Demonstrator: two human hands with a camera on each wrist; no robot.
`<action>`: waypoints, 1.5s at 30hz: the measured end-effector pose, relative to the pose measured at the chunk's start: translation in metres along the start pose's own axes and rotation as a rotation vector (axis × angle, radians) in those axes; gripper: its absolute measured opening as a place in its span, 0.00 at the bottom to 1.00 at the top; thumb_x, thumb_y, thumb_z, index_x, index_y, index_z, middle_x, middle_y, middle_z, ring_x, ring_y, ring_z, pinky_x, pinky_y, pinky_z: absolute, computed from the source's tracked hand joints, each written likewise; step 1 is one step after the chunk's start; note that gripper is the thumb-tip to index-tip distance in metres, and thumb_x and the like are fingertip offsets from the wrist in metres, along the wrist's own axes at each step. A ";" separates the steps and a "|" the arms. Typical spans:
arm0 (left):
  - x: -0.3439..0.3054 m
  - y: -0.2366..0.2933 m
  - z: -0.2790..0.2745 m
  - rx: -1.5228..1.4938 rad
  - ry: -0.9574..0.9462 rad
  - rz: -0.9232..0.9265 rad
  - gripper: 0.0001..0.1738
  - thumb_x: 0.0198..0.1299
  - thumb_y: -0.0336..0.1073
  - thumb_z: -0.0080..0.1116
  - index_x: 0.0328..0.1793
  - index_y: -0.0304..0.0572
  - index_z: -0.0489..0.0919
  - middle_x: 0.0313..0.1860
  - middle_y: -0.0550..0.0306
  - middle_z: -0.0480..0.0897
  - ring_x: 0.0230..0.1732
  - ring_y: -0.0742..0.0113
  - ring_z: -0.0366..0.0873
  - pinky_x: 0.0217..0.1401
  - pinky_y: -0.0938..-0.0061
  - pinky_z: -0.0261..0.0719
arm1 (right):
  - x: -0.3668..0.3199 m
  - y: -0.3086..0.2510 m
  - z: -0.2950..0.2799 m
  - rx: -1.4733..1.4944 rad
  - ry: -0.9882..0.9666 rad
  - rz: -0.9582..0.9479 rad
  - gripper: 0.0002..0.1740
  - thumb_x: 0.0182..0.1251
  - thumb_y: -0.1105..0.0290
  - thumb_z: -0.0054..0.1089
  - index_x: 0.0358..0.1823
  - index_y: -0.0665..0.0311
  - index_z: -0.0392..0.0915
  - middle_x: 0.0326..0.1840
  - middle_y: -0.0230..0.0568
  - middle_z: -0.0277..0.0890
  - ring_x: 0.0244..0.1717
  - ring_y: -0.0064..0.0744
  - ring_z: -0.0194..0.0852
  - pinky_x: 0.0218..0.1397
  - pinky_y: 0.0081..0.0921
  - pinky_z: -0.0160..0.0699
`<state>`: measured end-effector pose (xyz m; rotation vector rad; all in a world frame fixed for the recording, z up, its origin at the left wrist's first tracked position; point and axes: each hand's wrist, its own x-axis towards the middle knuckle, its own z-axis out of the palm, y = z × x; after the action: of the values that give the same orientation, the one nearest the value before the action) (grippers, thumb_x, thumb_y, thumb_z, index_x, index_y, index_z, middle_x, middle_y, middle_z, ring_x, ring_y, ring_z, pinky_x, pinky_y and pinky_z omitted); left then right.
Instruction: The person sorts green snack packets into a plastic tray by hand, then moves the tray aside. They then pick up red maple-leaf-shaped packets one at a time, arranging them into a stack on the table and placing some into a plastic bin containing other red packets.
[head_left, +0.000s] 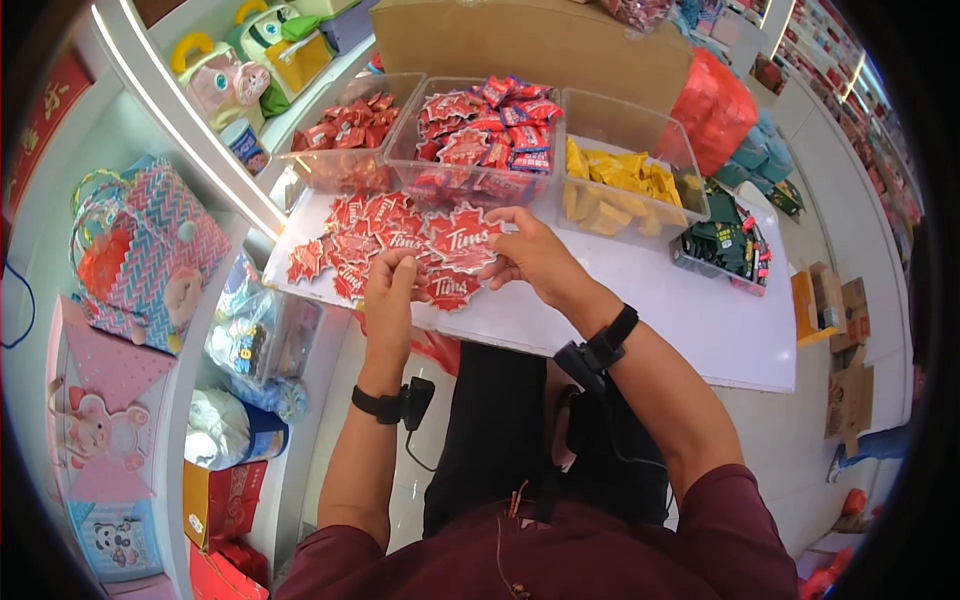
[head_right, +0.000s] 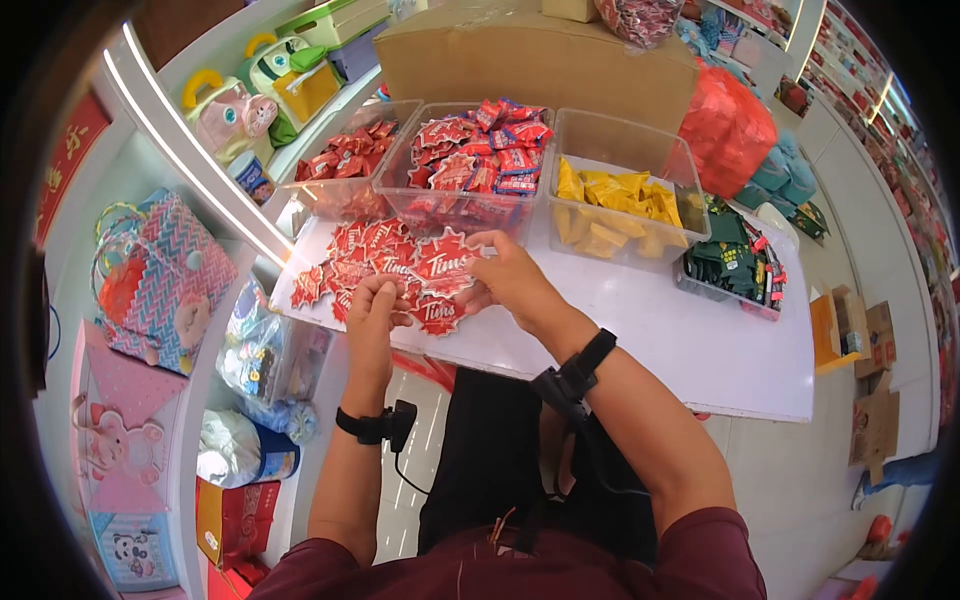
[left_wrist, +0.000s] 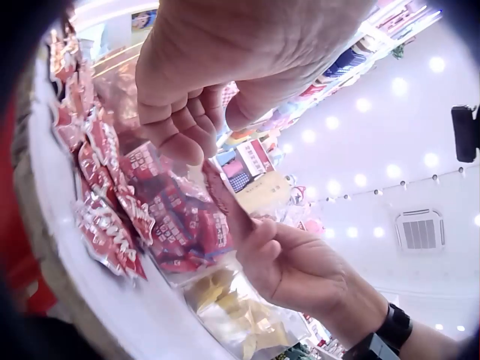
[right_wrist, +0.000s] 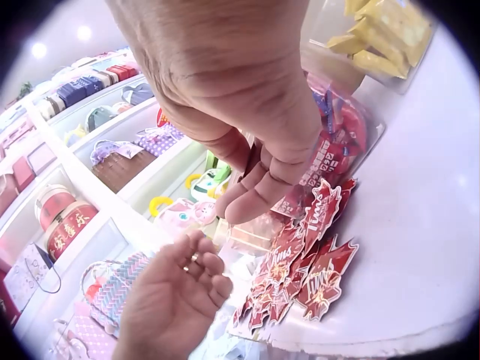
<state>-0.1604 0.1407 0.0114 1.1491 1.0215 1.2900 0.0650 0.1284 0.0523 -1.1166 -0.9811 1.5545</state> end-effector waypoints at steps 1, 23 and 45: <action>0.008 0.010 0.000 0.028 -0.018 0.045 0.11 0.76 0.38 0.54 0.56 0.40 0.78 0.45 0.61 0.81 0.41 0.76 0.79 0.42 0.78 0.80 | 0.011 0.001 0.003 0.011 -0.027 -0.007 0.27 0.76 0.71 0.55 0.73 0.64 0.59 0.51 0.46 0.74 0.42 0.41 0.89 0.42 0.33 0.91; 0.227 0.031 0.020 0.906 -0.242 0.831 0.16 0.67 0.35 0.58 0.58 0.36 0.79 0.52 0.38 0.82 0.57 0.40 0.79 0.63 0.53 0.76 | 0.115 -0.087 -0.041 -0.975 0.214 -0.627 0.12 0.66 0.68 0.60 0.46 0.68 0.81 0.40 0.47 0.85 0.42 0.40 0.86 0.48 0.36 0.83; -0.092 -0.085 -0.095 0.167 0.156 -0.309 0.17 0.76 0.45 0.56 0.54 0.37 0.75 0.46 0.56 0.80 0.42 0.72 0.82 0.39 0.78 0.80 | 0.173 -0.092 -0.027 -1.247 0.412 -0.716 0.11 0.66 0.62 0.58 0.36 0.61 0.83 0.35 0.50 0.85 0.42 0.49 0.86 0.46 0.45 0.81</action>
<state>-0.2437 0.0589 -0.0934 0.9777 1.3855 1.0745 0.0902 0.3194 0.0979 -1.5195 -1.8310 -0.0044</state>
